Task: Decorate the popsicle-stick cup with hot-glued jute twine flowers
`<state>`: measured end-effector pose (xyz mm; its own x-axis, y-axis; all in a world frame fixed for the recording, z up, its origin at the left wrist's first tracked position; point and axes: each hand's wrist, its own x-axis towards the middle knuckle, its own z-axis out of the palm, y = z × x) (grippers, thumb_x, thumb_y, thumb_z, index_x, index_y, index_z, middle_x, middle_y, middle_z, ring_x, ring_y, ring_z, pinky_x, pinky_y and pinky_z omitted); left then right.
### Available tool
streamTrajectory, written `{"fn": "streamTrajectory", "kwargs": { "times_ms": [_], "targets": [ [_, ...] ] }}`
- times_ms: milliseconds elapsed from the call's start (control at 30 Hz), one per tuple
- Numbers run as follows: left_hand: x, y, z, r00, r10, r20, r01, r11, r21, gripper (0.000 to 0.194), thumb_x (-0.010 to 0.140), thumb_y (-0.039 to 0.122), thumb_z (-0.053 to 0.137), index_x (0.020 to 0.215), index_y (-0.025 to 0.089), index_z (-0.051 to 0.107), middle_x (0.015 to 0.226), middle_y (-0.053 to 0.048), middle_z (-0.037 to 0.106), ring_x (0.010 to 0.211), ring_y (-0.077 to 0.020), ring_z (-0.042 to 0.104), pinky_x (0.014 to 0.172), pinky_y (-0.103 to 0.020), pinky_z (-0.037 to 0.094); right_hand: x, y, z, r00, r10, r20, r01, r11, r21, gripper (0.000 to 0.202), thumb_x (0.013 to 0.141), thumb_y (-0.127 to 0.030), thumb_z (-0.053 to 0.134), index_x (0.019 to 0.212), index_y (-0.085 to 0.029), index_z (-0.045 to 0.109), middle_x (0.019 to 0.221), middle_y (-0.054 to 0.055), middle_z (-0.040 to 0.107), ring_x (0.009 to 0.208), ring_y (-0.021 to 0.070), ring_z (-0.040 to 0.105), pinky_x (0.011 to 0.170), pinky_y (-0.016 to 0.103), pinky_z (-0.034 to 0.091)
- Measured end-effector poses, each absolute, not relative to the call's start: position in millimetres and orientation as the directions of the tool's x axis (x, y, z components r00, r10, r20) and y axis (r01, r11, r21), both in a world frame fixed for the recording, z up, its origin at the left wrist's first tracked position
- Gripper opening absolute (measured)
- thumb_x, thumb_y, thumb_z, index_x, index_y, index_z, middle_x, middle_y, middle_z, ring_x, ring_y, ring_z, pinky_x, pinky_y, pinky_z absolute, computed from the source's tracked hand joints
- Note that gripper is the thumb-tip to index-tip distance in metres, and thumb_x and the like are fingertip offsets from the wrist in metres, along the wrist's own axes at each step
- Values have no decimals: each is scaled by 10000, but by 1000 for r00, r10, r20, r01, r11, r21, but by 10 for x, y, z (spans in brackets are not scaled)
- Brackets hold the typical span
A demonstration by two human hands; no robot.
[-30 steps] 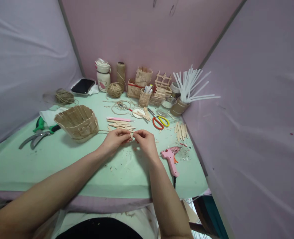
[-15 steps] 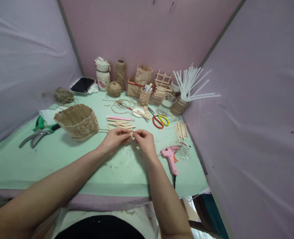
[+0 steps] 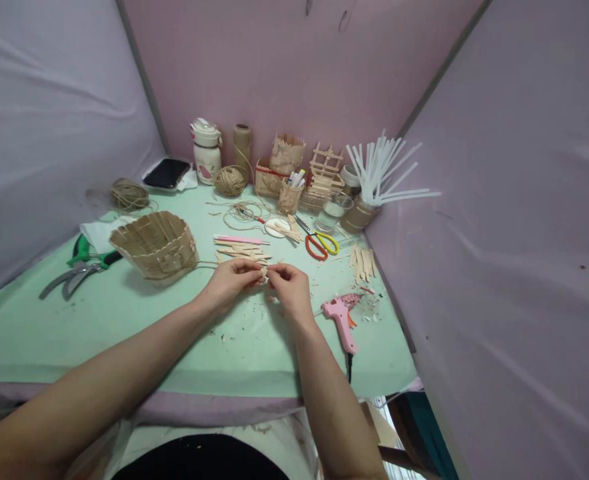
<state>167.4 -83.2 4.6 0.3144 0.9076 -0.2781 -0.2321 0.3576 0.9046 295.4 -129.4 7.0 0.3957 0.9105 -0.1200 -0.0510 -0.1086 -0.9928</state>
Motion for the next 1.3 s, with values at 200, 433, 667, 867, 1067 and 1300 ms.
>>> {"fn": "streamTrajectory", "kwargs": {
  "times_ms": [200, 433, 667, 867, 1067, 1300],
  "targets": [
    [1682, -841, 74, 302, 909, -287, -231, 362, 903, 222, 522, 153, 822, 686, 120, 677, 605, -20, 681, 576, -118, 648, 621, -237, 536, 2955, -1294, 40, 403, 911, -84, -29, -79, -996, 196, 639, -319, 726, 756, -162, 713, 609, -10, 628, 577, 124, 536, 595, 261, 428],
    [1676, -836, 65, 309, 911, -273, -216, 347, 912, 191, 542, 149, 793, 700, 120, 690, 620, -26, 695, 592, -120, 659, 642, -239, 542, 2952, -1309, 45, 406, 910, -80, -9, -83, -997, 196, 647, -317, 722, 767, -163, 721, 609, -8, 629, 587, 132, 542, 598, 265, 425],
    [1665, -821, 40, 321, 912, -256, -193, 328, 925, 216, 537, 192, 807, 715, 121, 709, 654, -45, 708, 632, -139, 667, 675, -266, 549, 2960, -1316, 54, 403, 912, -82, -17, -82, -997, 189, 642, -319, 723, 758, -170, 720, 604, -11, 625, 589, 131, 543, 602, 266, 425],
    [1674, -819, 1, 328, 917, -226, -183, 297, 937, 245, 524, 237, 821, 706, 126, 700, 651, -42, 698, 610, -136, 644, 645, -269, 528, 2945, -1288, 1, 393, 918, -57, 5, -64, -998, 168, 641, -305, 708, 739, -169, 695, 616, -16, 616, 580, 121, 524, 589, 258, 418],
    [1625, -796, 89, 280, 938, -203, -101, 239, 966, 243, 568, 275, 795, 740, 143, 685, 616, -25, 664, 557, -133, 600, 514, -235, 458, 3123, -1383, 106, 428, 901, -74, 28, -95, -995, 190, 656, -337, 712, 757, -179, 684, 644, -22, 613, 566, 111, 503, 579, 257, 417],
    [1548, -729, 165, 163, 979, -119, -133, 141, 981, 272, 583, 313, 796, 759, 140, 683, 682, -38, 670, 625, -136, 601, 559, -235, 454, 3523, -1533, 222, 472, 881, -9, 201, -118, -972, 202, 681, -367, 692, 765, -187, 651, 734, 25, 652, 689, 162, 580, 612, 276, 444]
  ]
}}
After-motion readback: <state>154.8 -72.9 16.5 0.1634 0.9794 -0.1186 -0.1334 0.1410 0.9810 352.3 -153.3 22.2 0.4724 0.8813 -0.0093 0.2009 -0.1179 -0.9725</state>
